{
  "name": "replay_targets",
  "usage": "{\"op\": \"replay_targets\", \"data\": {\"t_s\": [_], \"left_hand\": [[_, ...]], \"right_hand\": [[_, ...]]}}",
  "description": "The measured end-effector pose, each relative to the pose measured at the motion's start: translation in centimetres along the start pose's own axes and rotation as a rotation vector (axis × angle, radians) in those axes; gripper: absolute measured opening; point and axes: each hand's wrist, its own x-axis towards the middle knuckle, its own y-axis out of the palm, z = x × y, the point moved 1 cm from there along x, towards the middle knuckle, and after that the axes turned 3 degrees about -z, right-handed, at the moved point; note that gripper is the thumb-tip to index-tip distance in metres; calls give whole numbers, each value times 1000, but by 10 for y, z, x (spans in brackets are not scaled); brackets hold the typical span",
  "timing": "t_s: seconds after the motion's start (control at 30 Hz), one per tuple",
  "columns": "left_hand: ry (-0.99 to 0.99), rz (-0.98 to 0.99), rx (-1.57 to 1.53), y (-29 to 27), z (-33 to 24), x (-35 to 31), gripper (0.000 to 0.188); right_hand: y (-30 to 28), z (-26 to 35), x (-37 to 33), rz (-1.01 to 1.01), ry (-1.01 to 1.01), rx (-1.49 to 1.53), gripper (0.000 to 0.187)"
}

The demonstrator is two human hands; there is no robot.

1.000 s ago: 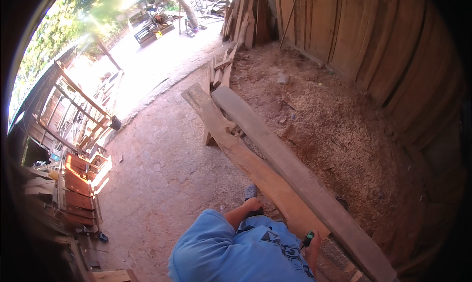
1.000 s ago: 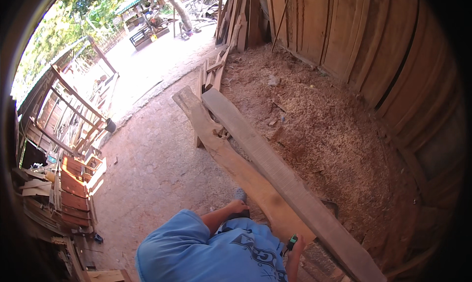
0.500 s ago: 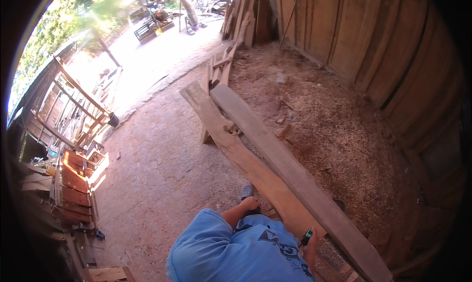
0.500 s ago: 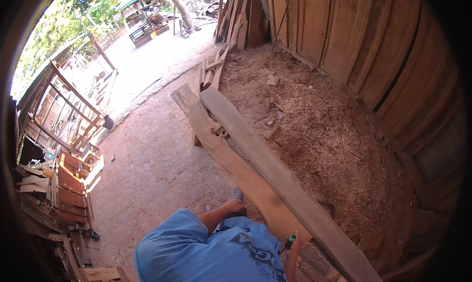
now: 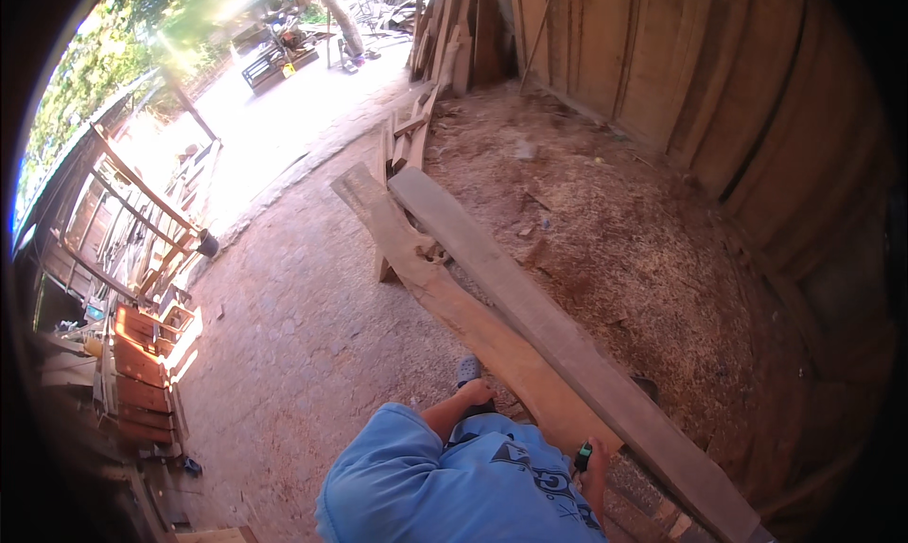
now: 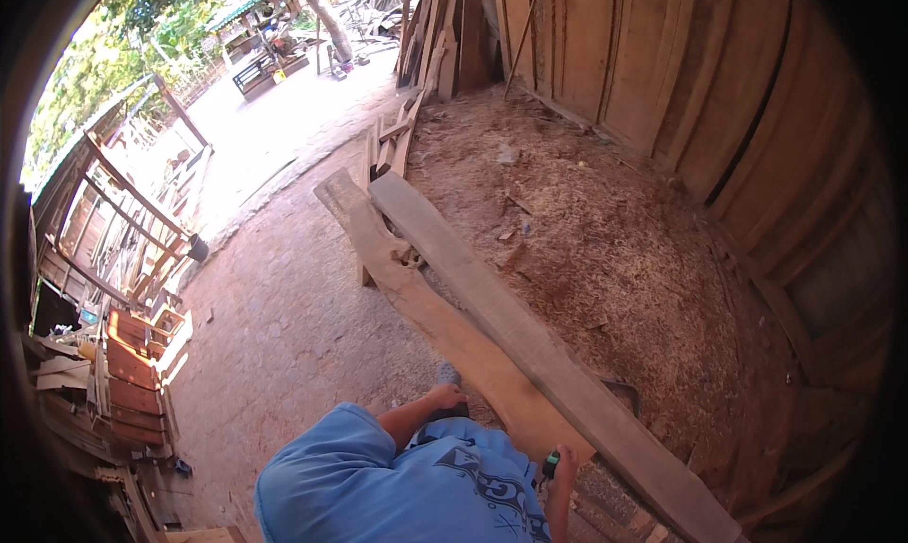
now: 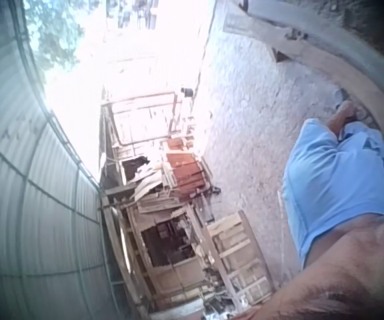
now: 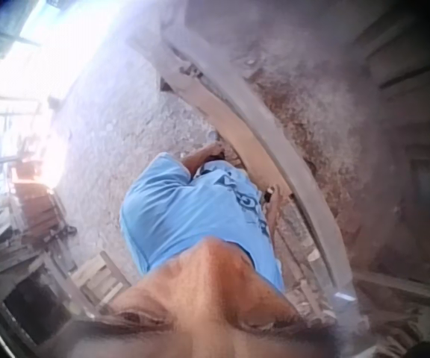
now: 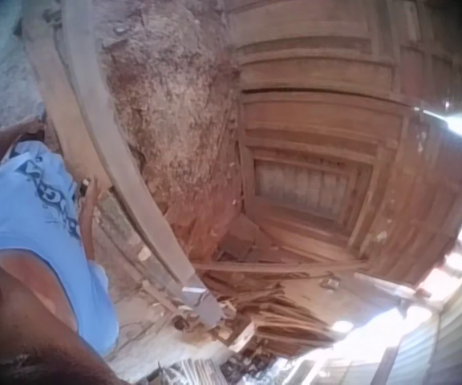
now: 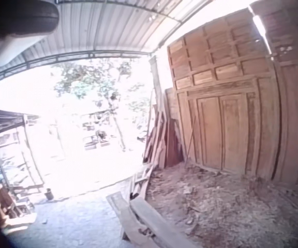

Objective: The person walks through a cluttered outdoor wood storage area, picks up several wooden planks one by one, and places them back into a stack. The person uses a tape measure to measure the length of one plank before returning it to the pile.

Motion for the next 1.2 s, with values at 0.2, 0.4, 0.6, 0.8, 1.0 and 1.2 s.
{"op": "replay_targets", "data": {"t_s": [0.2, 0.4, 0.6, 0.8, 1.0, 1.2], "left_hand": [[-13, 22, 16, -4, -7, -4, 55], [-4, 22, 22, 3, -1, 3, 53], [33, -2, 54, 9, 5, 10, 51], [18, -45, 46, 9, 10, 7, 50], [29, -3, 3, -37, 9, -17, 50], [-16, -160, -36, -79, 47, -35, 50]], "right_hand": [[-5, -8, 9, -28, 4, -36, 10], [-13, -14, 21, -31, 32, -9, 13], [-14, -14, 24, -36, -12, -18, 14], [-12, -16, 20, -28, 106, 44, 11], [15, -15, 21, 8, -94, -51, 13], [86, -8, 20, 169, -57, -115, 12]]}}
